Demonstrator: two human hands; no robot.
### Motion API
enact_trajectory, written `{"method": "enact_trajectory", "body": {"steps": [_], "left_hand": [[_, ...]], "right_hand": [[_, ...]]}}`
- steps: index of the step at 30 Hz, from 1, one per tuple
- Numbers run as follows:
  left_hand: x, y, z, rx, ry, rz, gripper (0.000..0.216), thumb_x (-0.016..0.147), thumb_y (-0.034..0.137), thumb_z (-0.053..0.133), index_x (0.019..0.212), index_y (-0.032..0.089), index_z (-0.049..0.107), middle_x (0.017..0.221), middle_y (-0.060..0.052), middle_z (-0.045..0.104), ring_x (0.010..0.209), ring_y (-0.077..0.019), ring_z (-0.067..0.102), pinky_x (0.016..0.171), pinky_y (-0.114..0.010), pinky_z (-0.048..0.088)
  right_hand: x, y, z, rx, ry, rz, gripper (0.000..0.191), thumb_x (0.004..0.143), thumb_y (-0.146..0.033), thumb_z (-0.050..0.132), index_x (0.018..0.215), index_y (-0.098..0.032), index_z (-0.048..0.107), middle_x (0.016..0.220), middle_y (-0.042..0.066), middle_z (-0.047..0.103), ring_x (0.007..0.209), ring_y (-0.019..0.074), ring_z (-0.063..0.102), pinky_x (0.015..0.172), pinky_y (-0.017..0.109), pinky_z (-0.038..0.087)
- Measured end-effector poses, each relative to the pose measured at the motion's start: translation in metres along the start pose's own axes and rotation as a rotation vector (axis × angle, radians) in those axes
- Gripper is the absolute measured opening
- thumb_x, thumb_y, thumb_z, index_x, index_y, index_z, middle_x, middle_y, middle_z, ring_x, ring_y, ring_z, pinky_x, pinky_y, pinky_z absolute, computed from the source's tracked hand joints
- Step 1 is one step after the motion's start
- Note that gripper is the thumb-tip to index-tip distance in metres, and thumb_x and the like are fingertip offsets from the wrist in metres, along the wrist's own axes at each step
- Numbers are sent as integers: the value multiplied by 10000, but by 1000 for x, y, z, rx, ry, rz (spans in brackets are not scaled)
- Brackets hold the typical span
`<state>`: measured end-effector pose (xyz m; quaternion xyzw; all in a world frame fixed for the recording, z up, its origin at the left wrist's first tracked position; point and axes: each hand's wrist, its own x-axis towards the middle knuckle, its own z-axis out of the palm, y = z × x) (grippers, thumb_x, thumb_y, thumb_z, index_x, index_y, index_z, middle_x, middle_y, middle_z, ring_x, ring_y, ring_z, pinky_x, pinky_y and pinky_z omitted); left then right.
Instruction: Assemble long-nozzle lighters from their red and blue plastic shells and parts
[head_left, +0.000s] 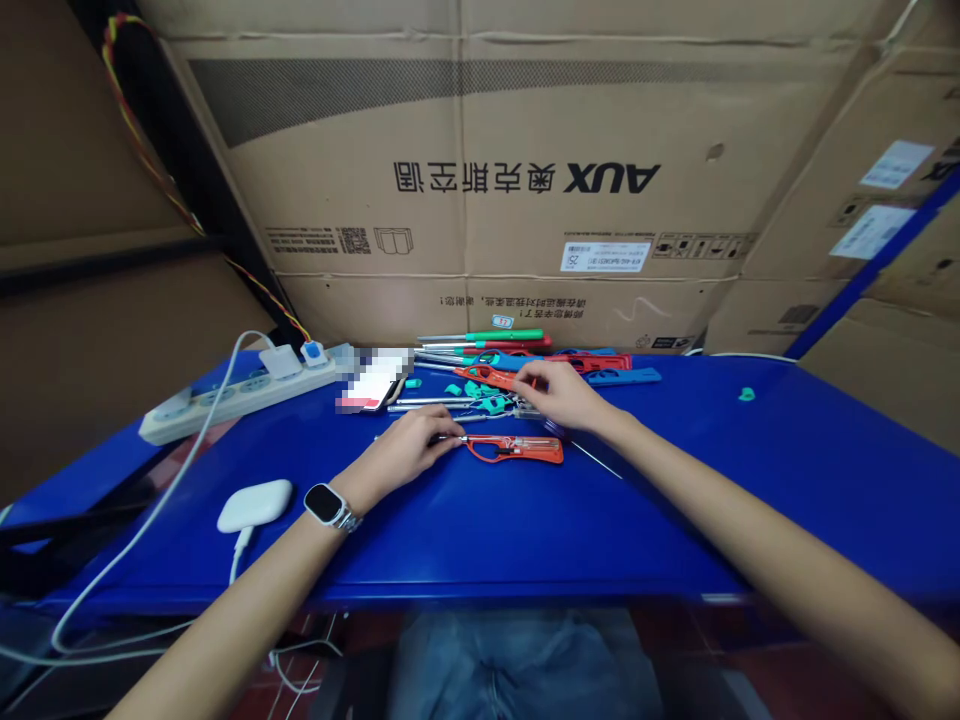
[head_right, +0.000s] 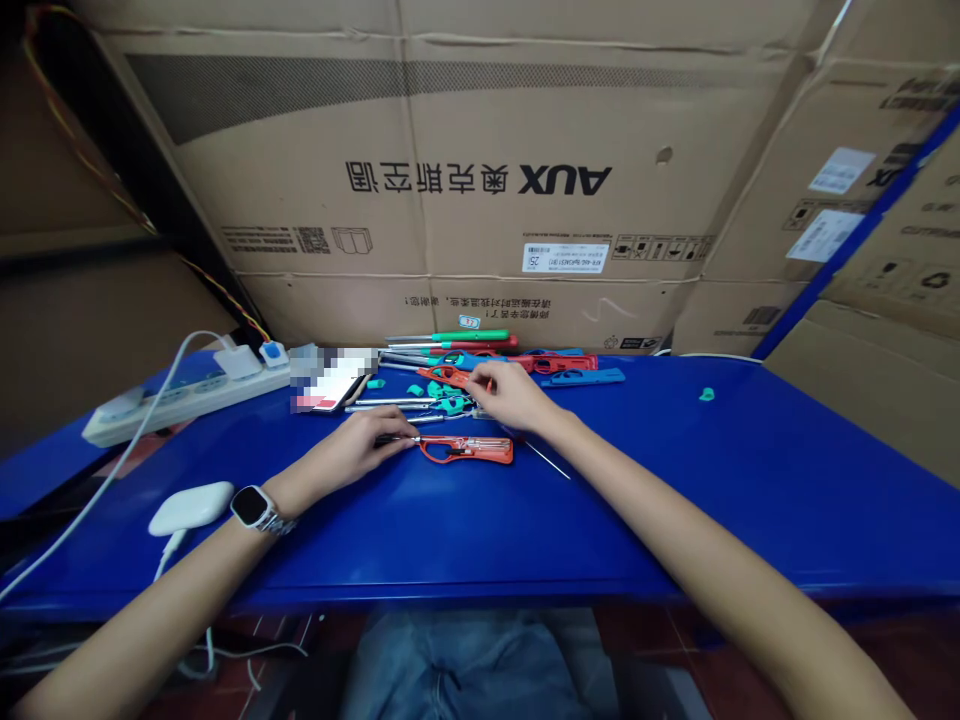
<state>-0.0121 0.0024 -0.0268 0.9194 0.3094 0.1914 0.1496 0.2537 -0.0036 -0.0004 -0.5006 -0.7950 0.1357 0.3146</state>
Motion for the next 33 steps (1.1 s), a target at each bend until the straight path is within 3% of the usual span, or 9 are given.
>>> {"method": "enact_trajectory", "body": {"steps": [7,18,22,26,33], "left_hand": [[1,0,-2,-6,-19,-20,226,969,306,526,1024,178,704,980,-71,661,903,-189,641,825,-321,515],[-7,0,-7,51,86,-30,239,954,351,533,1082,195,660,1022,-65,636,922,-208,622,837,-349,512],[12,-2,-14,136,93,-19,221,963,323,513,1012,187,680,973,-69,650,901,-214,619,820,-357,497],[38,5,-14,132,67,23,178,955,283,537,979,193,689,929,-51,676,889,-210,633,802,-337,494],[33,14,-5,44,288,121,149,961,253,546,1027,183,660,1013,-64,657,986,-215,622,890,-378,504]], "right_hand": [[27,18,1,-267,-32,82,160,869,-271,579,974,-197,674,1060,66,668,901,191,615,733,290,414],[2,-3,10,-285,-50,51,145,881,-309,591,946,-221,687,1033,43,638,865,186,609,702,298,420],[0,-4,14,-324,-127,-11,208,826,-353,681,1007,-256,711,1078,48,611,926,211,604,693,297,414],[3,-1,17,-347,-132,-41,127,866,-300,647,964,-256,715,1078,43,600,925,194,598,655,273,378],[-1,0,19,-149,-61,-210,90,912,-241,592,901,-202,673,993,41,659,1011,196,564,767,294,411]]}}
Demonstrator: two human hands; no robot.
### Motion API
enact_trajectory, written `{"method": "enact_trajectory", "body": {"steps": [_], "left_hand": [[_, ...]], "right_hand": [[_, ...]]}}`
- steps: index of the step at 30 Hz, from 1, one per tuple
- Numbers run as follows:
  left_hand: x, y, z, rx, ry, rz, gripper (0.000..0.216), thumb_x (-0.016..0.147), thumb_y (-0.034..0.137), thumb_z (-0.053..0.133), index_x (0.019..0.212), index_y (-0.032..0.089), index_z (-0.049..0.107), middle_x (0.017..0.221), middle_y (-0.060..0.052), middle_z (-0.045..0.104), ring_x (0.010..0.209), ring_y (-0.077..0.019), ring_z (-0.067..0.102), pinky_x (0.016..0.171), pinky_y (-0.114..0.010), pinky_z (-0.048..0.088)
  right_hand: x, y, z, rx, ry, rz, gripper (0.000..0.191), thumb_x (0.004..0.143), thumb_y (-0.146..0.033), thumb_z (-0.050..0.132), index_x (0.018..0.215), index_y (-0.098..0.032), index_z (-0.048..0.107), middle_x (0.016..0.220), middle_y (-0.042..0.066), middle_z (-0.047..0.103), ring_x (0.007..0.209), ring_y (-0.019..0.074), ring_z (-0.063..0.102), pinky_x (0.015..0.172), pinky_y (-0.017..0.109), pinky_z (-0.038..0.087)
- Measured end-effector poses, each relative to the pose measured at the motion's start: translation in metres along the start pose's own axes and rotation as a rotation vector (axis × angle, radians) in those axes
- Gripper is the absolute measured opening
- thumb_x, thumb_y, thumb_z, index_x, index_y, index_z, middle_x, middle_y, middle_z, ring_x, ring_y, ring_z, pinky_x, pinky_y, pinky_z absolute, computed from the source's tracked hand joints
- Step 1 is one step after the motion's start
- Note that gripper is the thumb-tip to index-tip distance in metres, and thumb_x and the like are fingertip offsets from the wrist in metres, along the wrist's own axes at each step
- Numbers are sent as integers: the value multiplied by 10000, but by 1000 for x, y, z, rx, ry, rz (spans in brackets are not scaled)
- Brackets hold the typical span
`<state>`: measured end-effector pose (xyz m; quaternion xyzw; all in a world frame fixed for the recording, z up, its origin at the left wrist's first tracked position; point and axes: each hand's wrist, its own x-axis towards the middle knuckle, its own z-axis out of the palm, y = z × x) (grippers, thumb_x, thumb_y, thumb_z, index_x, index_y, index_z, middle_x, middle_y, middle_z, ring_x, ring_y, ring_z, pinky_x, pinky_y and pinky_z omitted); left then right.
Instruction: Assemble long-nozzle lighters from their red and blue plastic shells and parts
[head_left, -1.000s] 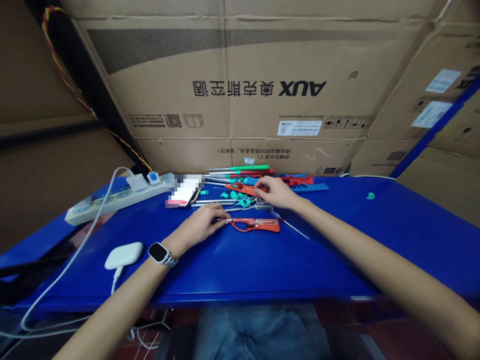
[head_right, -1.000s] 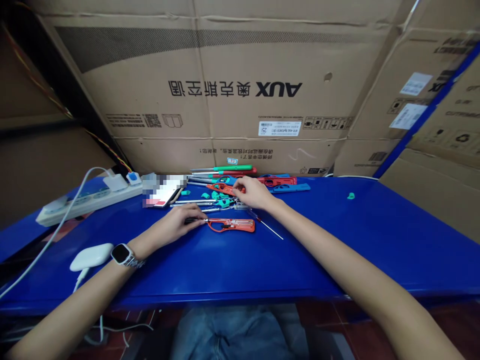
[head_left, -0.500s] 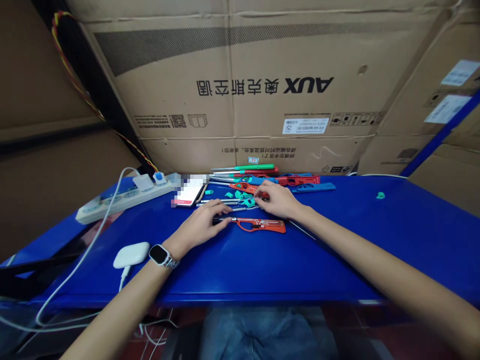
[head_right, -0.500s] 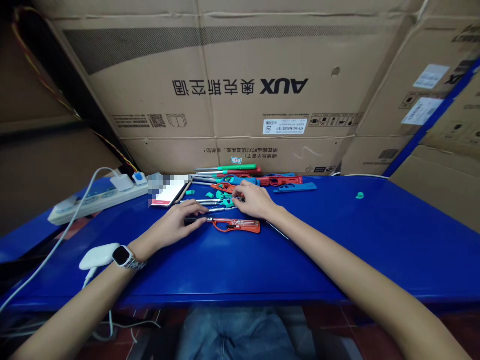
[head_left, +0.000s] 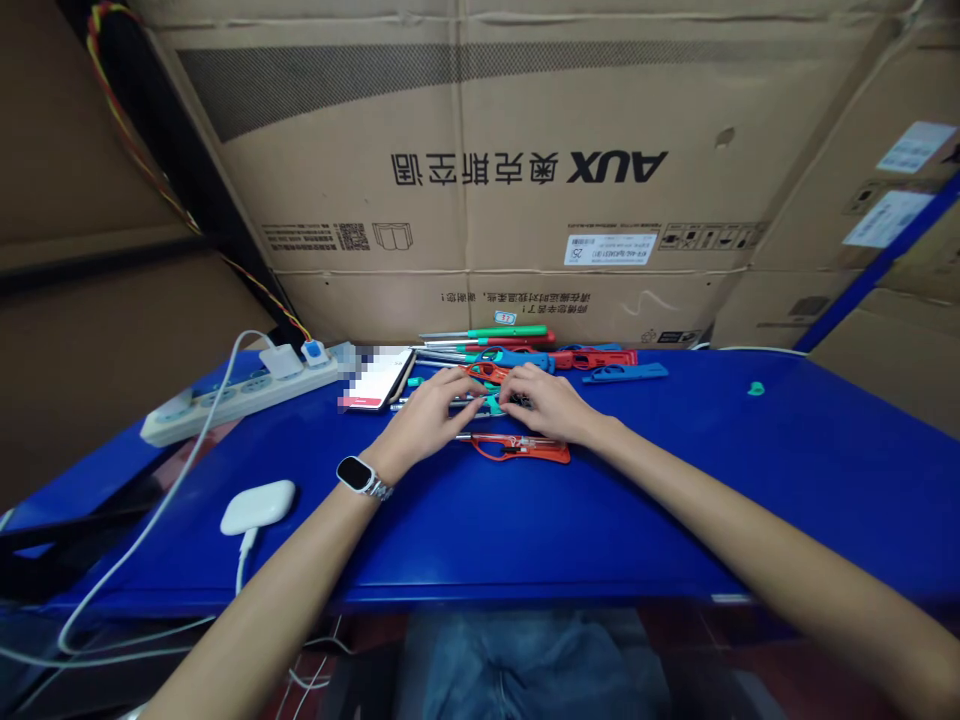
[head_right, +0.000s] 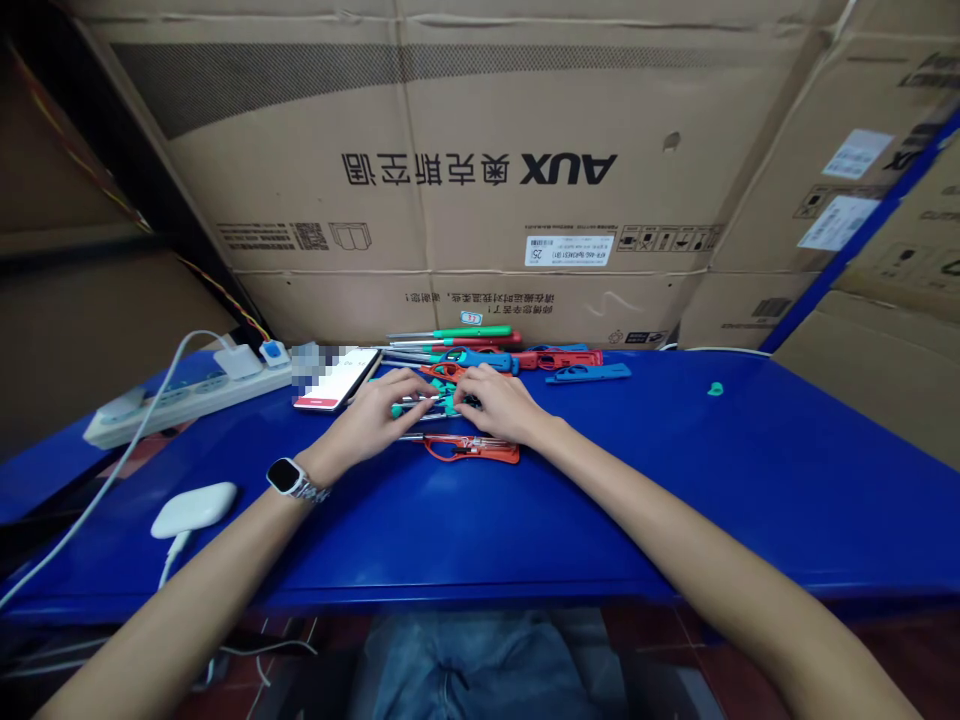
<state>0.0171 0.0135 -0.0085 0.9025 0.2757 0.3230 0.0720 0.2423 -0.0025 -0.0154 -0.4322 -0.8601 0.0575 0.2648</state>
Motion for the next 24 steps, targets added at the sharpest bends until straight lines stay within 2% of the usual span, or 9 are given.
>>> {"method": "enact_trajectory", "body": {"steps": [2,5,8,11,14,17,20,24], "left_hand": [[-6,1,-1,-3,49,44,167,953,247,565,1087,185,641,1081,-76,639,1022,-214,615,909,-385,510],[-9,6,-1,25,50,179,202,954,223,568,1144,187,624,1106,-85,629,1035,-209,603,890,-368,524],[-9,12,-1,111,17,310,204,992,187,486,1129,174,637,1019,-84,646,946,-191,604,806,-327,532],[-9,16,-4,198,15,360,241,1012,186,439,1123,177,654,989,-85,643,890,-178,597,749,-299,520],[-11,14,-6,158,17,322,228,1006,213,470,1073,186,686,972,-78,624,880,-173,592,743,-288,509],[-12,6,-6,25,-49,227,199,983,236,528,1012,174,715,932,-67,607,863,-170,593,764,-292,503],[-13,-1,-4,-68,-181,114,177,960,244,570,981,182,734,911,-54,603,852,-172,592,779,-301,491],[-14,-3,-1,-83,-293,29,181,949,269,585,980,191,745,888,-51,597,839,-182,570,759,-306,472]], "right_hand": [[-1,-3,1,199,57,41,108,903,-260,594,867,-188,667,912,28,679,912,175,580,783,302,424],[-5,-11,2,514,94,163,182,862,-338,629,821,-163,662,802,12,673,729,136,569,705,281,429],[-11,-17,2,701,60,230,271,802,-422,680,802,-152,659,745,4,655,641,117,536,625,262,408],[-16,-20,0,807,7,278,345,764,-486,706,819,-149,657,714,5,644,597,112,517,570,251,384],[-22,-23,-1,707,48,276,314,832,-471,640,840,-157,660,735,13,645,620,122,530,599,260,407],[-30,-26,-3,398,85,204,174,878,-333,605,888,-173,673,866,36,652,754,151,572,721,296,446],[-38,-25,-4,196,-2,136,92,861,-229,621,915,-190,685,970,54,611,861,174,582,781,318,455],[-40,-21,-1,196,-79,103,91,873,-178,597,884,-188,687,956,51,574,864,163,582,771,296,465]]}}
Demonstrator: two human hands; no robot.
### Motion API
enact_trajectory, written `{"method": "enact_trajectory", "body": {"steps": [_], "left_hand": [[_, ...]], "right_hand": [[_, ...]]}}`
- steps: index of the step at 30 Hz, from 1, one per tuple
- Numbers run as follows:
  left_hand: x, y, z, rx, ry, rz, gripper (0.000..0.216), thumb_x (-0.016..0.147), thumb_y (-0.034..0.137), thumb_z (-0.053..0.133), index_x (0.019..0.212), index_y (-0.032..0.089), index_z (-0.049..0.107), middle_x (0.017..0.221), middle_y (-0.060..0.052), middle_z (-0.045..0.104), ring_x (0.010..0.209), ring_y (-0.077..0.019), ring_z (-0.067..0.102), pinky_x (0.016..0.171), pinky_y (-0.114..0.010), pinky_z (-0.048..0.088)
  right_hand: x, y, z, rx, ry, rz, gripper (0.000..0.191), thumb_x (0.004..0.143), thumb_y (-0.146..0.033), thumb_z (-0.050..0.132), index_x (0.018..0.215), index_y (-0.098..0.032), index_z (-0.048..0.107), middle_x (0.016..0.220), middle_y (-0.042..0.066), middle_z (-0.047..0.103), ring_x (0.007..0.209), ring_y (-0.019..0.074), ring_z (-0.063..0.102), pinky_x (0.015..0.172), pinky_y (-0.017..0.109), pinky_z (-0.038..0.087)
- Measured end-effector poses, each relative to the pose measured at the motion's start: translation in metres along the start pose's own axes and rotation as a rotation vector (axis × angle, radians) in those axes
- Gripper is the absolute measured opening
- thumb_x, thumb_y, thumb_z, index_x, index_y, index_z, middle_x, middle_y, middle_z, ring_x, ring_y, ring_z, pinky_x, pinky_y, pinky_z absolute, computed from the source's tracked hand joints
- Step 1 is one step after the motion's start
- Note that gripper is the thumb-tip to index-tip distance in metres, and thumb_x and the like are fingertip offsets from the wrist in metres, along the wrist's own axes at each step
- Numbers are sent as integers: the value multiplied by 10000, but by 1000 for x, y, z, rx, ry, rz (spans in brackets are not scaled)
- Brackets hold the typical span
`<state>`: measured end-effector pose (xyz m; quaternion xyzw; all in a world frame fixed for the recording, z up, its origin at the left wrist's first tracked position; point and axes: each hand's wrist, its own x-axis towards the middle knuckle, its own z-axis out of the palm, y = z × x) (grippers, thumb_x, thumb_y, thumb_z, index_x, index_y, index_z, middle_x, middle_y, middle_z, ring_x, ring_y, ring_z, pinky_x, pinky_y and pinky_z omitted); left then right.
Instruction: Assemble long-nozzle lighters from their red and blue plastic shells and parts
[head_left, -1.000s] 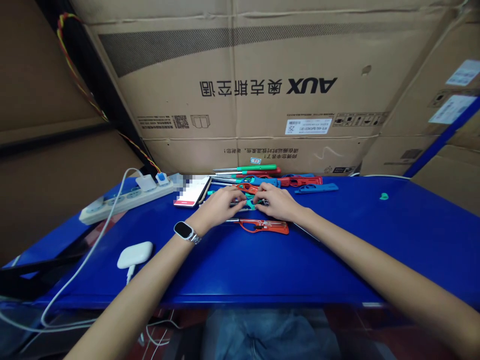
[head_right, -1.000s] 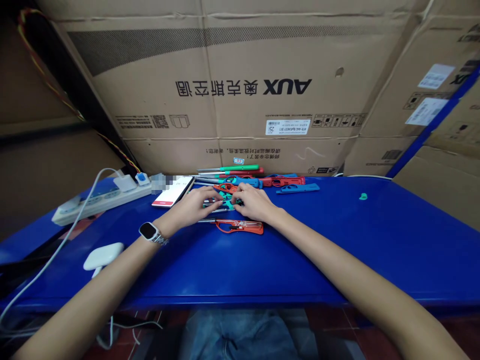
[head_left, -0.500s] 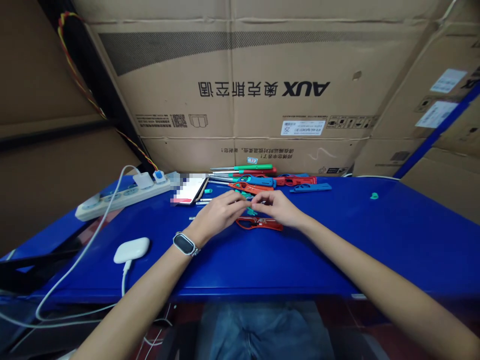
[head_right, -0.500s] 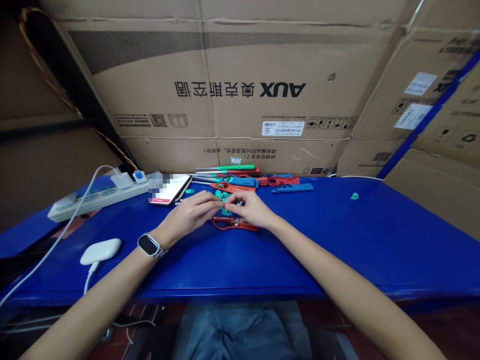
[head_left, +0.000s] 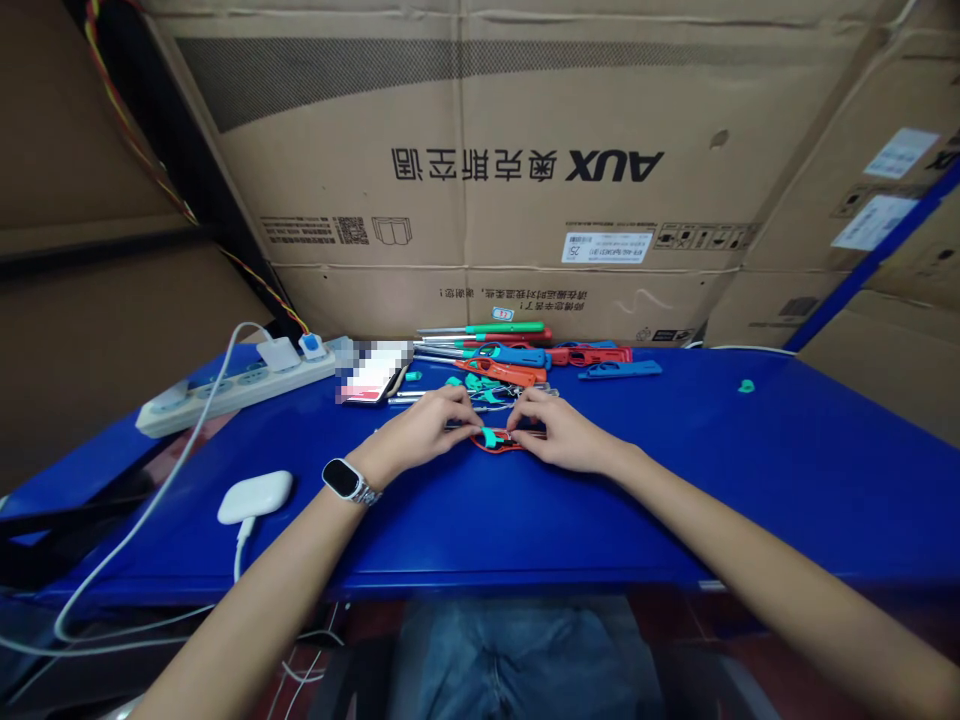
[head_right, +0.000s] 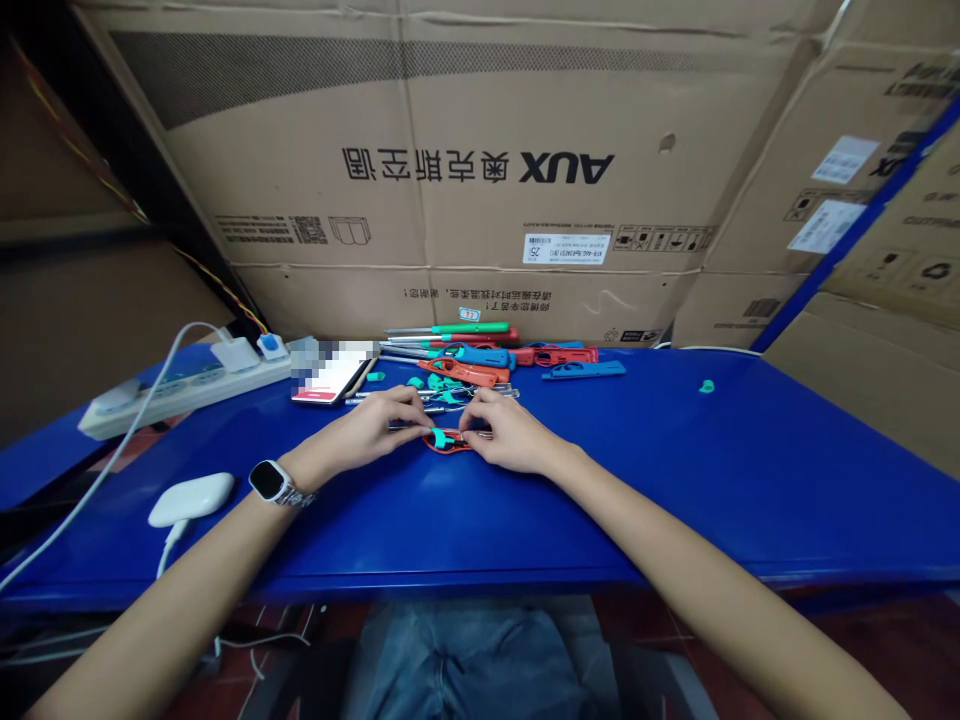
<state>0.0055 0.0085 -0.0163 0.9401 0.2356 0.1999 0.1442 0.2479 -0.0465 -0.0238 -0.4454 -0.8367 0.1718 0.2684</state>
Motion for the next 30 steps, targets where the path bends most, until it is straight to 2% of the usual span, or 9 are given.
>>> {"method": "enact_trajectory", "body": {"steps": [7,20,25,30], "left_hand": [[3,2,4,51,-10,-25,198,959,288,560,945,193,733,865,-50,601,842,-200,558,754,-323,459],[3,-1,16,6,58,-41,181,946,269,577,929,198,742,854,-48,629,861,-210,562,784,-345,460],[3,-5,22,-60,110,-35,161,936,262,599,914,199,746,856,-42,639,860,-196,573,803,-334,459],[3,2,20,-39,57,-7,173,943,277,589,925,203,744,854,-39,610,860,-191,581,792,-316,465]], "right_hand": [[3,5,0,51,-74,-7,89,896,-196,594,855,-165,666,823,19,579,697,125,526,641,247,414],[3,1,-2,43,-120,1,120,929,-188,556,871,-161,657,872,36,590,761,141,551,702,261,434],[1,-4,-5,-105,-119,-2,136,952,-233,536,949,-186,664,937,39,546,791,146,539,744,276,420],[1,-6,-7,-241,-98,-10,114,935,-196,536,944,-192,650,957,54,596,860,178,568,753,284,397]]}}
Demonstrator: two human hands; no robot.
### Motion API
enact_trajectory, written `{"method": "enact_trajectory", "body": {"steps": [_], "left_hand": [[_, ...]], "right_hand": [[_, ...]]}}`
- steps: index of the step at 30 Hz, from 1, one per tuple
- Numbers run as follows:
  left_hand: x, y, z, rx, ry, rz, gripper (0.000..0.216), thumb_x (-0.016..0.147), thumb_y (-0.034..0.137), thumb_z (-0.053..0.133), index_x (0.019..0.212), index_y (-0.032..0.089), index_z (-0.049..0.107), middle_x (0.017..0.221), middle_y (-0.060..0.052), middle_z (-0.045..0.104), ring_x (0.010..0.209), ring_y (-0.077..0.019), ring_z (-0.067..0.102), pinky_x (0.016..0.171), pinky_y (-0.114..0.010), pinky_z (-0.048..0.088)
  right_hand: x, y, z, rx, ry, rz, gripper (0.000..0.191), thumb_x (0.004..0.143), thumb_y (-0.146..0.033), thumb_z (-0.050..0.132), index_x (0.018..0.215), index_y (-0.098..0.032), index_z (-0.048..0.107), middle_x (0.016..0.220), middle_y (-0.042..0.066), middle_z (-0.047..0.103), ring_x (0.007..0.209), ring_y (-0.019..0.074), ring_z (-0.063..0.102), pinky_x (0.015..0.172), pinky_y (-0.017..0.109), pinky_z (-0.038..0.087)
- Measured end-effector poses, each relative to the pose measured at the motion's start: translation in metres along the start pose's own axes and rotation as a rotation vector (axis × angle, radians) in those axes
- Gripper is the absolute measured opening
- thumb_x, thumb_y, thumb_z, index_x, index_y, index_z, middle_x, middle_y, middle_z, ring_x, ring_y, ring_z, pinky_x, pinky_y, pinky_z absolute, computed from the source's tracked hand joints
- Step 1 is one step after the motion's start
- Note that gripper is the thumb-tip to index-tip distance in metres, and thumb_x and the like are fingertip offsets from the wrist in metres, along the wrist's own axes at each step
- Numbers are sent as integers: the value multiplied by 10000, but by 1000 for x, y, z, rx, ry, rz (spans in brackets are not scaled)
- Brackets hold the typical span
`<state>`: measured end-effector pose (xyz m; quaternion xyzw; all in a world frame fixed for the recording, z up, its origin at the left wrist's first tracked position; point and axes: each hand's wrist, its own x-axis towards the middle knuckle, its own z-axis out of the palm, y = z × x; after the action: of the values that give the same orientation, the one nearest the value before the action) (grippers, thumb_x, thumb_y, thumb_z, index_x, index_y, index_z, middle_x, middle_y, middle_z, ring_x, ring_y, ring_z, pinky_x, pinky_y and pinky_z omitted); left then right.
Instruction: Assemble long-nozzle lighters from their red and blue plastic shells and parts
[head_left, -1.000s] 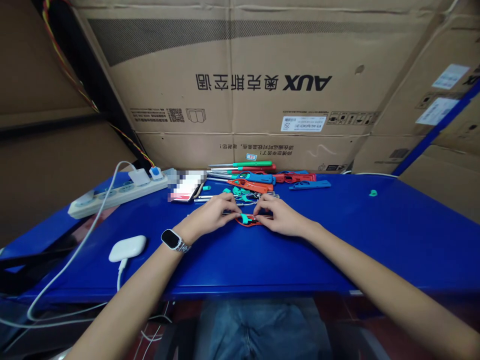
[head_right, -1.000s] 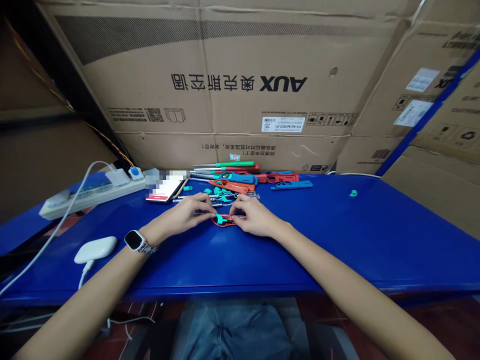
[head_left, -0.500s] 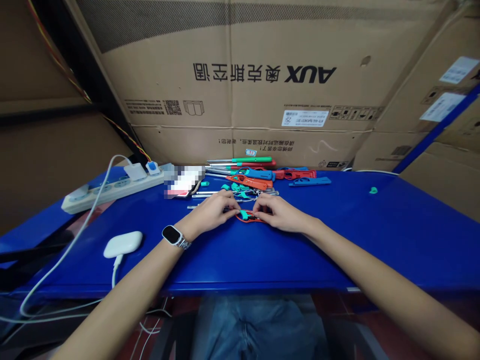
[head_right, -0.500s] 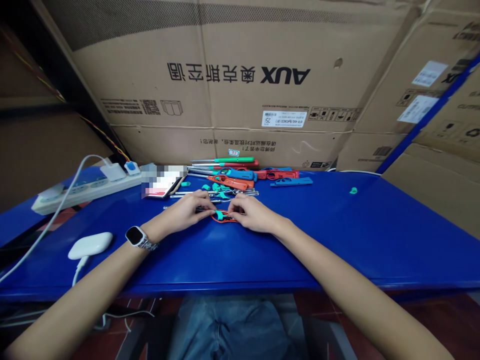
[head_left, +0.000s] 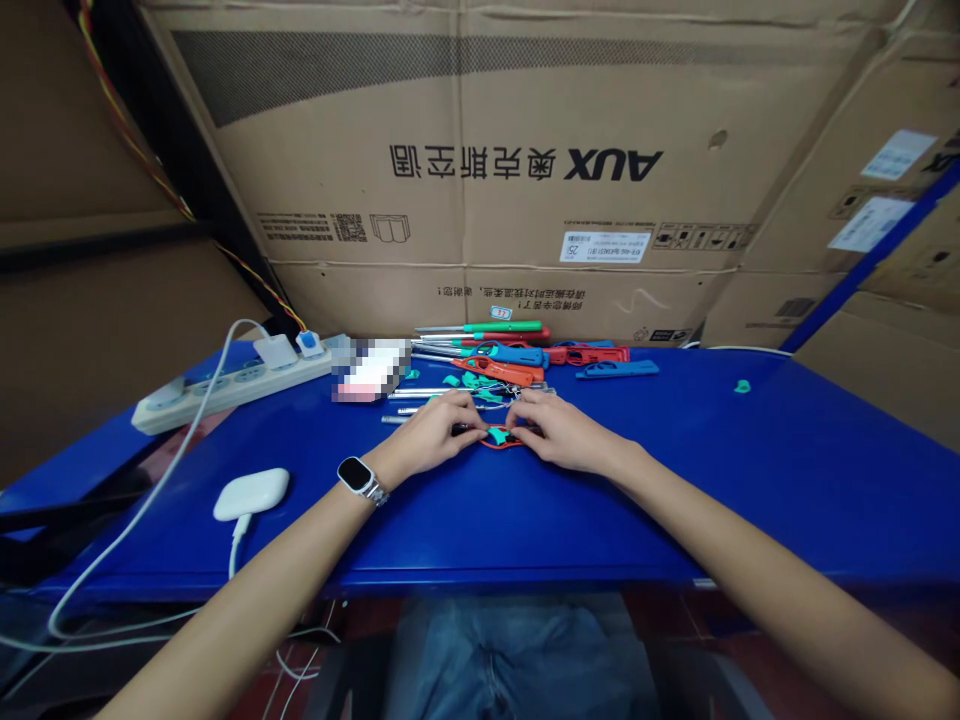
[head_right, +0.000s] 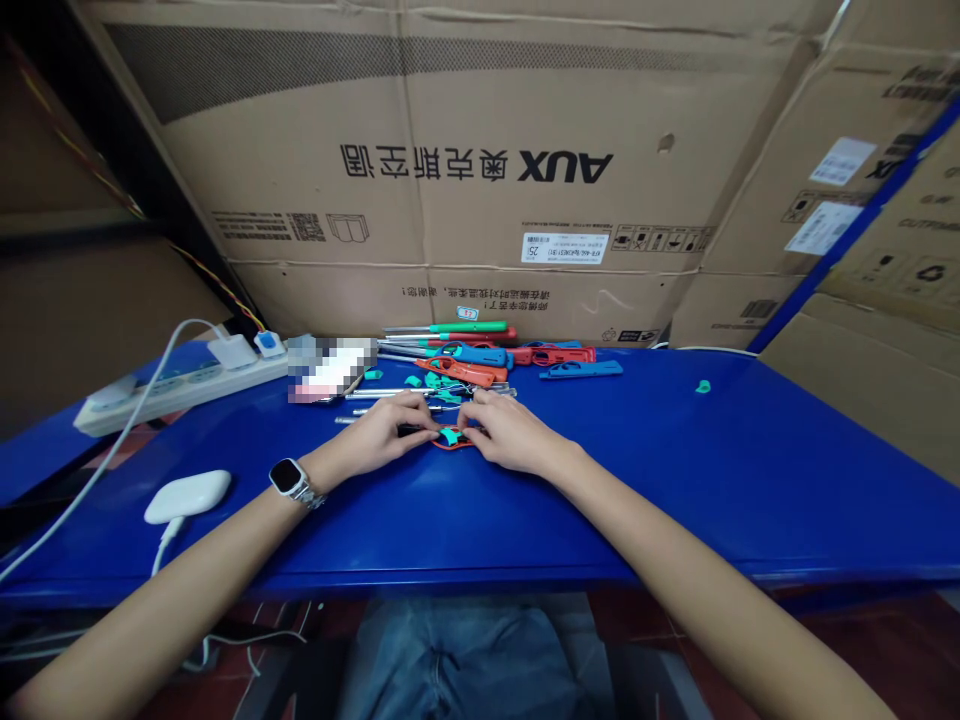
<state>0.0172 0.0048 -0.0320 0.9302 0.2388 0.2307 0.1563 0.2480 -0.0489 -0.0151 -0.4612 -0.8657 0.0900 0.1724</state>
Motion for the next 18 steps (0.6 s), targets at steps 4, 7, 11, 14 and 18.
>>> {"method": "enact_trajectory", "body": {"steps": [4,7,11,14,18], "left_hand": [[0,9,-1,56,-38,30,149,936,263,593,906,196,722,887,-43,609,875,-194,588,800,-312,470],[1,10,0,59,-35,18,152,941,255,582,889,191,711,881,-42,611,858,-193,592,784,-307,472],[1,7,3,51,-27,5,139,931,242,592,896,181,712,876,-46,615,857,-196,597,780,-310,473],[2,6,4,46,-26,-4,145,930,247,591,911,179,717,882,-50,619,866,-199,597,795,-320,474],[3,6,3,34,-27,-10,149,922,231,587,938,184,728,878,-53,618,858,-201,597,791,-324,478]], "right_hand": [[-1,-8,1,-115,45,85,101,903,-155,538,915,-201,628,915,44,665,816,180,598,648,266,343],[-1,-20,4,-172,93,161,107,925,-271,547,946,-217,637,877,37,695,744,177,609,567,272,265],[-1,-31,10,-212,151,166,225,897,-433,586,923,-225,665,899,42,696,807,198,635,563,278,261],[0,-35,13,-221,154,198,222,883,-432,592,900,-230,681,925,39,696,848,206,643,562,282,279],[1,-37,15,-199,140,256,190,873,-393,598,923,-232,687,981,46,703,890,218,645,579,282,324]]}}
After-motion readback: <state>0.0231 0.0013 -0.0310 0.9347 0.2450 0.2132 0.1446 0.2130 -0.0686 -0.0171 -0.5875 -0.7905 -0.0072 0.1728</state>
